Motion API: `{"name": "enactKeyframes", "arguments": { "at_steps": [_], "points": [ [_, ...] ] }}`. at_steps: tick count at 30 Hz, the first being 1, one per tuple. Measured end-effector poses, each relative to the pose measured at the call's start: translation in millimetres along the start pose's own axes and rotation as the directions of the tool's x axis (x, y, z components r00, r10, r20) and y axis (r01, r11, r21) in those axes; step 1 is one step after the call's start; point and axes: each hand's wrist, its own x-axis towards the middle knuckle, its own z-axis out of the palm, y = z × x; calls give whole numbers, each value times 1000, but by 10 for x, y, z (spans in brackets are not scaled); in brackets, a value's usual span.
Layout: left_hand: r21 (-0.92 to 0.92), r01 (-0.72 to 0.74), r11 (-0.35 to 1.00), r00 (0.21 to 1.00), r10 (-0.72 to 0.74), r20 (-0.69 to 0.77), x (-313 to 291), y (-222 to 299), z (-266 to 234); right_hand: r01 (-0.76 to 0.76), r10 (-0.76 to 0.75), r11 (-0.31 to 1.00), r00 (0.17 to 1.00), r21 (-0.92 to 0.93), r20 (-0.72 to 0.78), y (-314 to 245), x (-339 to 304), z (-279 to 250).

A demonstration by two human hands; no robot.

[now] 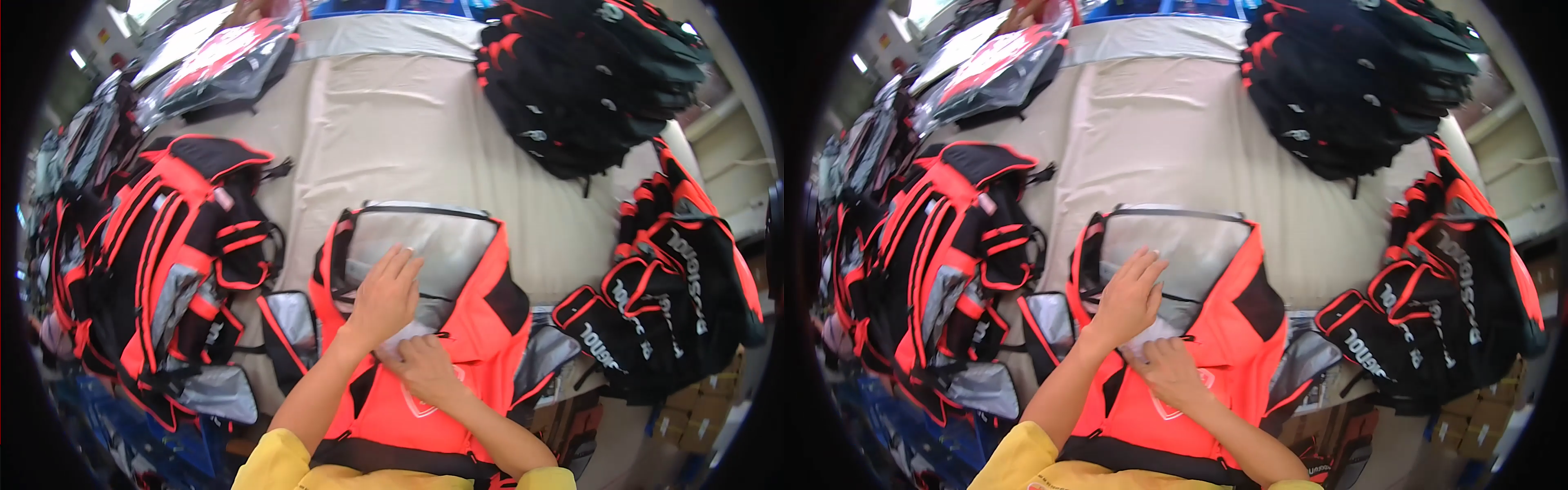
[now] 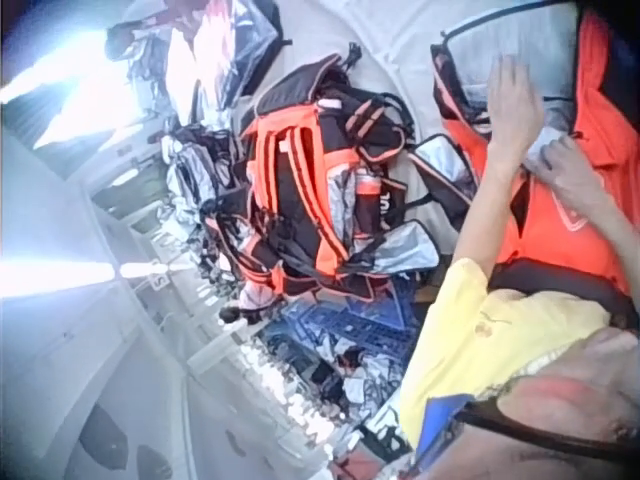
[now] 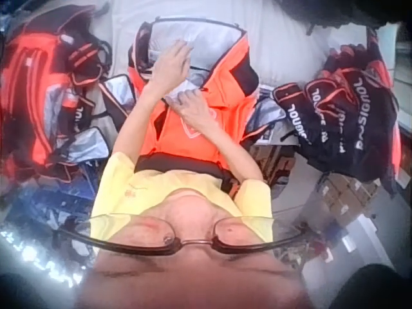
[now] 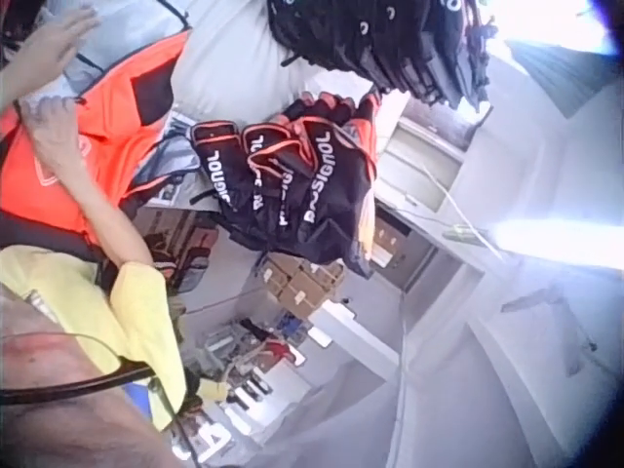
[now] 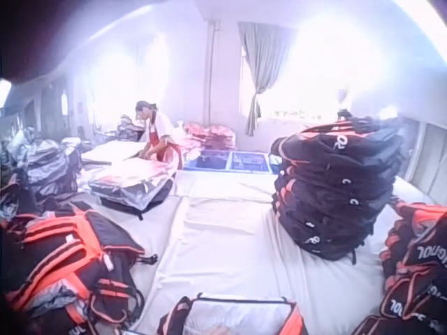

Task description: Inspecting and organizing backpacks on a work table in a manufacturing facility.

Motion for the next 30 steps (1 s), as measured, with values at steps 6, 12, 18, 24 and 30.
{"name": "enactKeyframes", "arguments": {
  "at_steps": [6,12,18,24,30],
  "points": [
    [413,-195,890,945,58,323,-618,-717,1009,-184,233,963,935,198,-267,514,305,-138],
    [347,-78,935,946,-40,320,-646,-412,1119,-841,821,534,541,-89,-181,1506,319,-164],
    [353,-46,935,955,-63,290,-702,-386,1036,-875,962,247,274,417,3,1439,-53,-229],
    [215,-27,976,972,-25,235,-433,-190,747,-311,968,3,240,950,76,1225,-666,-67],
    [220,-270,938,956,288,-55,755,350,391,-53,939,-127,317,991,137,1054,-792,-267]
  ]
}}
